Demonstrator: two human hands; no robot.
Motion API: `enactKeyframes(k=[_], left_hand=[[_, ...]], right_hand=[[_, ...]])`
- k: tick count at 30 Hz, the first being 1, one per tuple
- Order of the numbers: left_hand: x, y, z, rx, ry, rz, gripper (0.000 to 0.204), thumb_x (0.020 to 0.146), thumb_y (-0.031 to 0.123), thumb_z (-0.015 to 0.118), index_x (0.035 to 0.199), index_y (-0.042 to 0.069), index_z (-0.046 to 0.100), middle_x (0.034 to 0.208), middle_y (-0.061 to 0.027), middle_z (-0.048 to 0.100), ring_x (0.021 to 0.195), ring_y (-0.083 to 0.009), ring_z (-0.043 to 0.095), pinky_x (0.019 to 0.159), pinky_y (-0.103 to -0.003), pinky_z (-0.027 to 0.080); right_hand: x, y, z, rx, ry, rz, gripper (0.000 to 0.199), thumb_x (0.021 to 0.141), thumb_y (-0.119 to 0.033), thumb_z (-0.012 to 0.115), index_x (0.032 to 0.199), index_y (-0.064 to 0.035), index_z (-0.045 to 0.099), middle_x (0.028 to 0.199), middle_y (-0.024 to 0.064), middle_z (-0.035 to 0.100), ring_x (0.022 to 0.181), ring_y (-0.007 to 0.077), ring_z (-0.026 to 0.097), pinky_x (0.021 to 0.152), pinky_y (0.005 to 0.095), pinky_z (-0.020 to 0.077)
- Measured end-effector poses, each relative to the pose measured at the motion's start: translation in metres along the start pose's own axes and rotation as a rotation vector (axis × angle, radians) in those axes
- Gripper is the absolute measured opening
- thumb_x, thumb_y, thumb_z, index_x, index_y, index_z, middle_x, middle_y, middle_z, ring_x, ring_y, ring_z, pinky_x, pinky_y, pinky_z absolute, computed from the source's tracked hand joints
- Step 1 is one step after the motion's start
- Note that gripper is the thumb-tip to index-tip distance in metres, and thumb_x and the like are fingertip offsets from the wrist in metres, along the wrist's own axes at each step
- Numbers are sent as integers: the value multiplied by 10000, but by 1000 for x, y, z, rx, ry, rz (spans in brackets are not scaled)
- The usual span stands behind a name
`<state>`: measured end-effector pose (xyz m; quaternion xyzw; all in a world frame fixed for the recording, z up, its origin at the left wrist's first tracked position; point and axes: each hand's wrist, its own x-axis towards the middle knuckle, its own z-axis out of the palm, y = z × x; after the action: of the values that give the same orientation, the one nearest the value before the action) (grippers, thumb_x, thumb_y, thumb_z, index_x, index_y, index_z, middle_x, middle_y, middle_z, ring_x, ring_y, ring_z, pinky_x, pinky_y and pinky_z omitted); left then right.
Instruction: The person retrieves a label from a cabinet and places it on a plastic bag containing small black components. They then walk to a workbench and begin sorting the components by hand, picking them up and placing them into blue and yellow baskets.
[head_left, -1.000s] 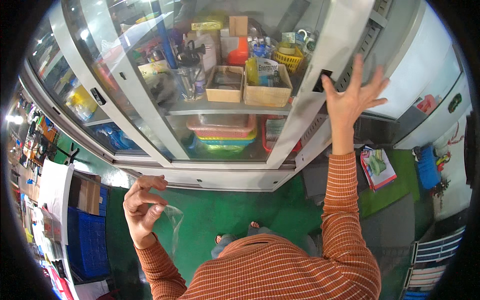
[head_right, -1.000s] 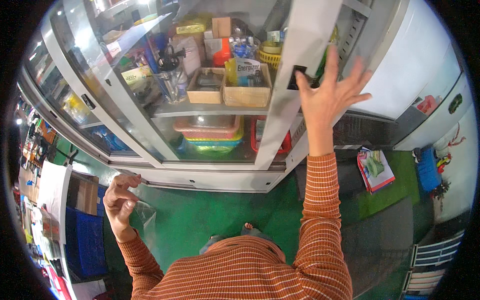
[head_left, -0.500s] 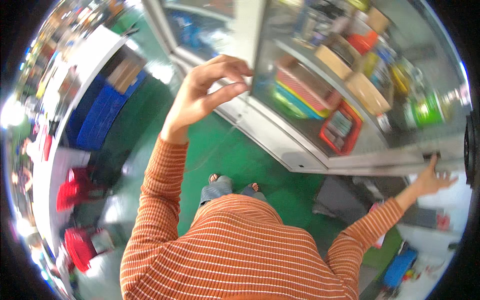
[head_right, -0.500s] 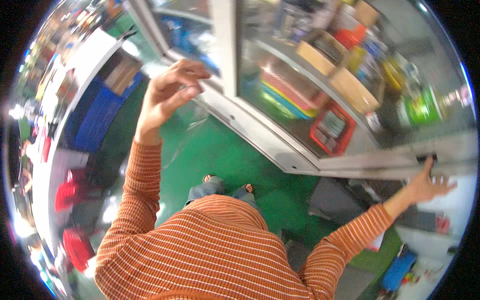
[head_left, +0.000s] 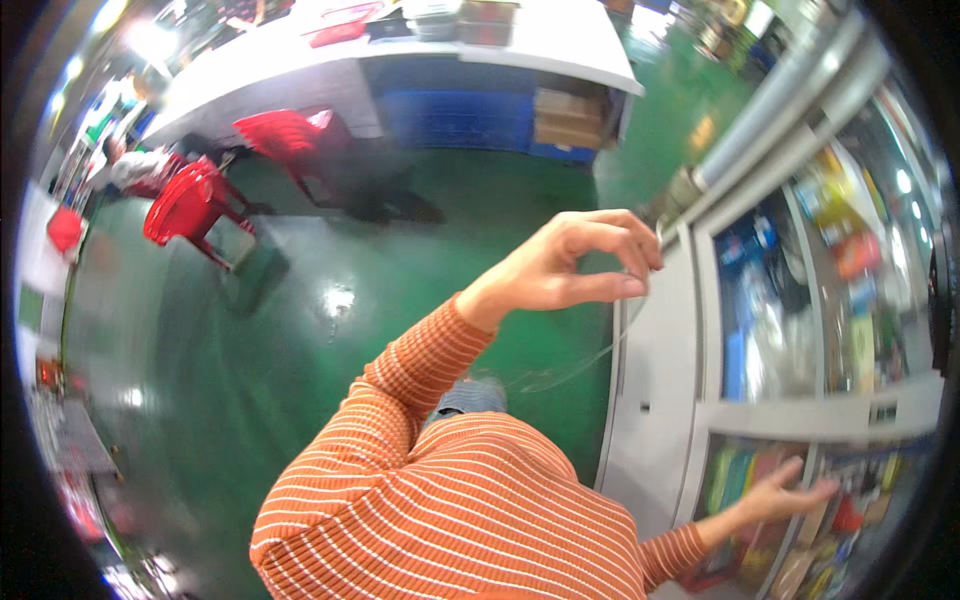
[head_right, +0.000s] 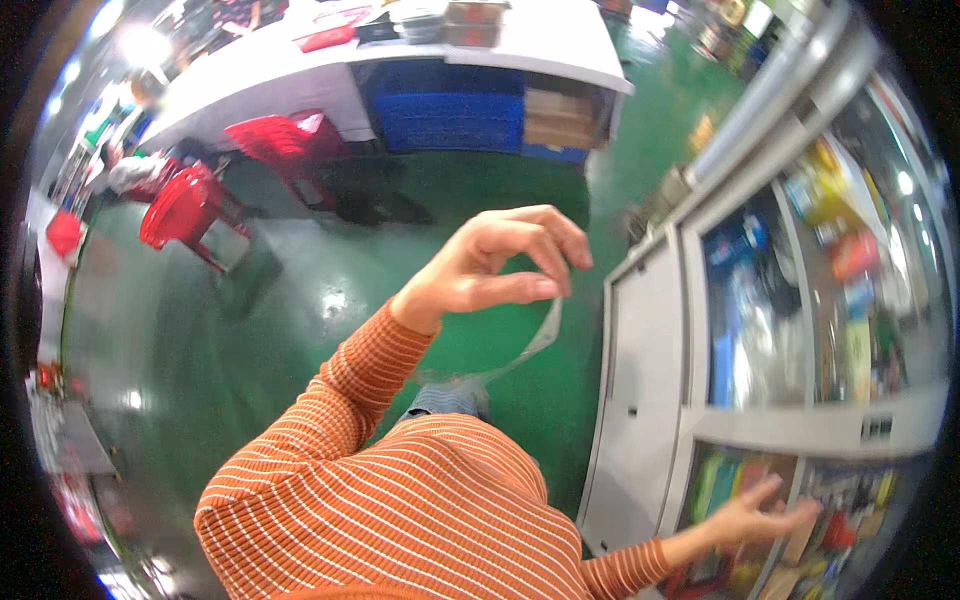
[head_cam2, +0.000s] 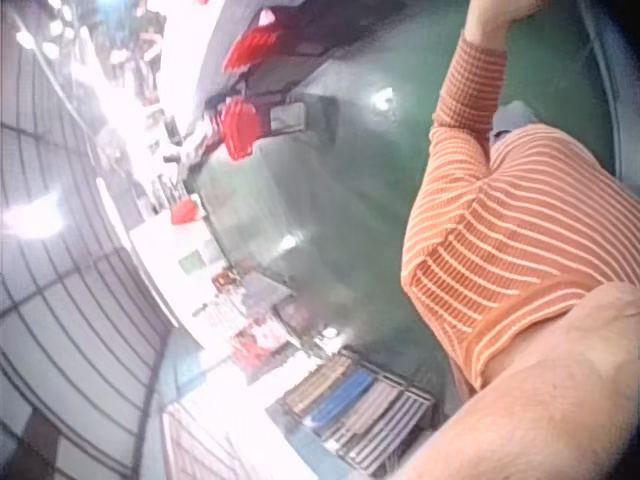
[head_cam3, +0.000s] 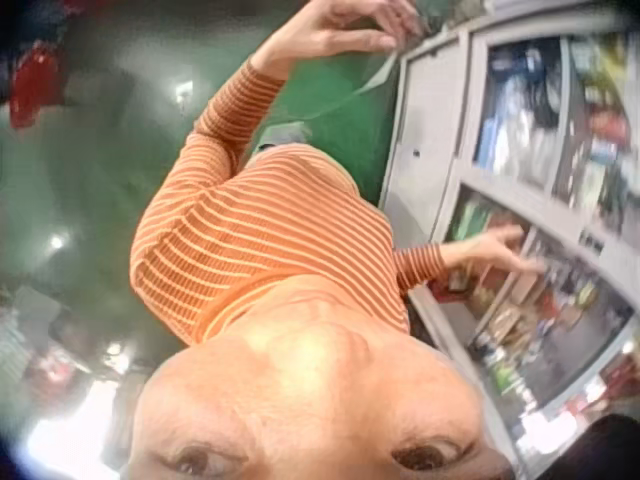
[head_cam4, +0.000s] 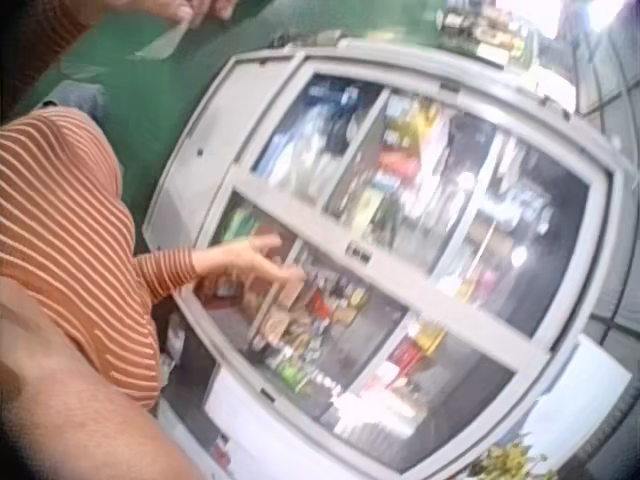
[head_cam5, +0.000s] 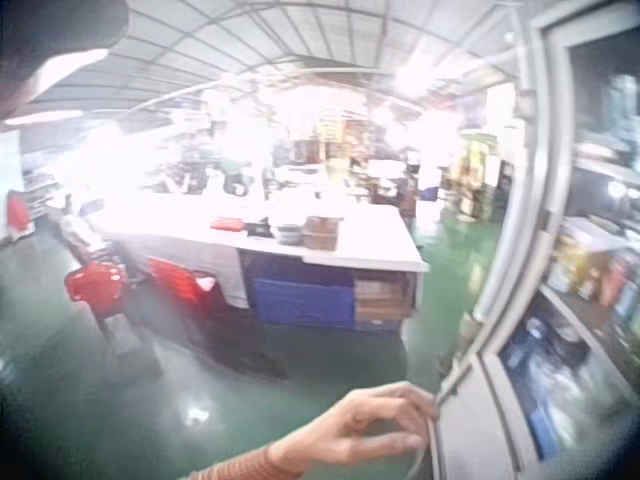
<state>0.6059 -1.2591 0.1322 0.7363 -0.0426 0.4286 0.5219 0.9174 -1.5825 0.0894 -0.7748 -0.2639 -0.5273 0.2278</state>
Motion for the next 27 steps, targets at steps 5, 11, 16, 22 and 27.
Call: enactKeyframes(k=[5,11,16,22,27], left_hand=[[-47,17,-165,14,330,-112,75,790,87,650,780,13,649,1001,-114,601,976,-216,568,863,-334,435],[-77,-19,-345,85,628,-85,104,779,117,649,753,16,642,1020,-135,590,989,-231,566,904,-386,432],[-79,-74,-493,194,748,58,148,776,153,645,735,11,628,987,-160,586,970,-276,566,899,-453,441],[-46,-115,-693,89,796,271,184,838,206,609,748,54,561,977,-132,543,982,-308,541,893,-579,436],[-34,-136,-827,147,880,209,194,889,308,574,785,145,551,991,-42,511,1005,-248,492,931,-581,415]], right_hand=[[-118,-196,192,496,-689,-147,581,754,-34,633,1296,-32,424,1296,179,461,1217,341,422,1049,427,303],[-193,-400,309,467,-1695,-242,436,724,-232,706,1125,-91,610,1082,163,612,1035,311,572,900,403,445],[-200,-564,420,324,-1891,-439,460,727,-258,727,1144,-109,602,1065,113,637,1044,275,583,891,398,453],[-138,-881,559,593,-1565,-1015,325,742,-232,634,1021,-72,592,994,155,622,970,336,583,826,442,475],[-101,-1184,597,1236,-1380,-1136,306,773,-222,631,1041,-79,597,960,134,612,939,311,585,821,419,470]])
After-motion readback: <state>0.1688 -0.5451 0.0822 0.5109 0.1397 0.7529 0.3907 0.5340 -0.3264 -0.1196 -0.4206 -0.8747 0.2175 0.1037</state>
